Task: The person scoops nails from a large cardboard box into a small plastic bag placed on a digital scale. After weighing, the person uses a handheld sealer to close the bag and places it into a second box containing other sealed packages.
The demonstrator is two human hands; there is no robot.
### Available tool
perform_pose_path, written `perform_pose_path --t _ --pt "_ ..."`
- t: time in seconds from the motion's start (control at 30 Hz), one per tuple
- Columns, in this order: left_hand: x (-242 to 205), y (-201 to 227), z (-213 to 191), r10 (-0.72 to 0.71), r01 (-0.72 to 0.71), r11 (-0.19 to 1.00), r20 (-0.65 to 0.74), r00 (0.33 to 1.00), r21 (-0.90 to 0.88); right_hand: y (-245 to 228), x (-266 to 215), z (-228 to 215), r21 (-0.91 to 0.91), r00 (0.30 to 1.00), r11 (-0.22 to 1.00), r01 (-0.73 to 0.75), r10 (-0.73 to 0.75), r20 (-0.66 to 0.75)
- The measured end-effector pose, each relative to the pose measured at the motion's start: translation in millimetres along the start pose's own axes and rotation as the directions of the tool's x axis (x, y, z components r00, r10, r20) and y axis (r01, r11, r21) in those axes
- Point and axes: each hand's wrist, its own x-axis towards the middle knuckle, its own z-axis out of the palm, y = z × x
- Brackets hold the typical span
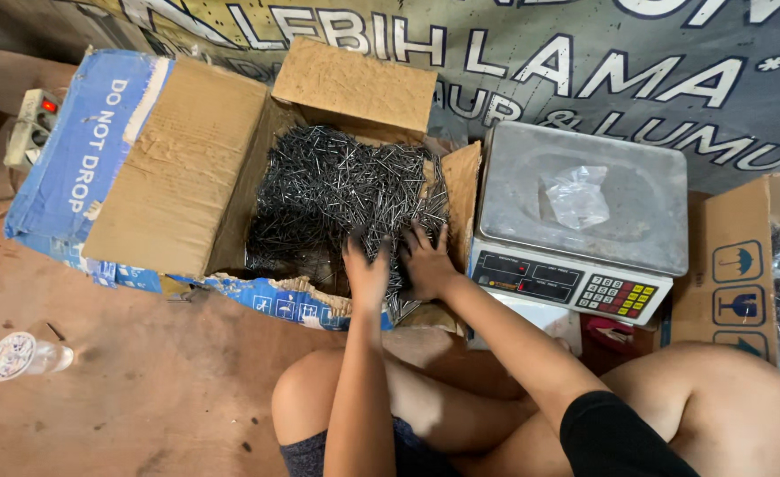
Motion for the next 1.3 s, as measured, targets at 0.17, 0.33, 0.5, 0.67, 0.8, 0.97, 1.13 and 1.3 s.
perform_pose_path --t 0.17,0.33,0.5,0.67,0.8,0.97,1.13,1.3 --pt "1.0 5.4 0.8 -0.104 0.105 0.994 0.044 0.994 -0.011 -1.7 8.6 6.5 -0.112 0.982 0.988 0.105 -0.121 -0.148" --pt "-1.0 3.3 0.7 -0.01 0.01 1.0 -0.004 1.0 -0.01 0.5 7.8 8.6 -0.137 0.983 0.981 0.137 -0.152 -0.105" --pt "2.1 -4.1 3.8 0.07 -0.069 0.997 -0.037 0.997 0.023 2.5 18.8 13.3 -0.187 0.98 0.968 0.167 -0.184 -0.077" --pt "1.8 -3.6 1.9 -0.057 0.054 0.994 -0.03 0.998 -0.098 11.3 24.3 9.8 0.053 0.983 0.987 0.154 -0.147 -0.109" --pt "3.7 2.4 2.0 -0.104 0.1 0.987 -0.026 0.994 -0.124 30.4 22.9 1.1 0.502 0.962 0.838 0.215 -0.094 -0.255" --pt "-0.2 7.3 5.1 -0.209 0.263 0.923 0.209 0.955 -0.281 44.3 22.8 -1.5 0.967 0.952 0.254 0.019 0.29 -0.095" --pt "5.5 6.9 3.3 -0.181 0.275 0.886 0.268 0.946 -0.374 38.0 26.8 -7.8 0.991 0.979 0.056 0.124 0.153 -0.132" --pt "9.9 0.1 5.3 -0.146 0.203 0.922 0.189 0.971 -0.33 15.3 24.2 -7.3 0.982 0.961 -0.18 0.063 0.275 -0.011"
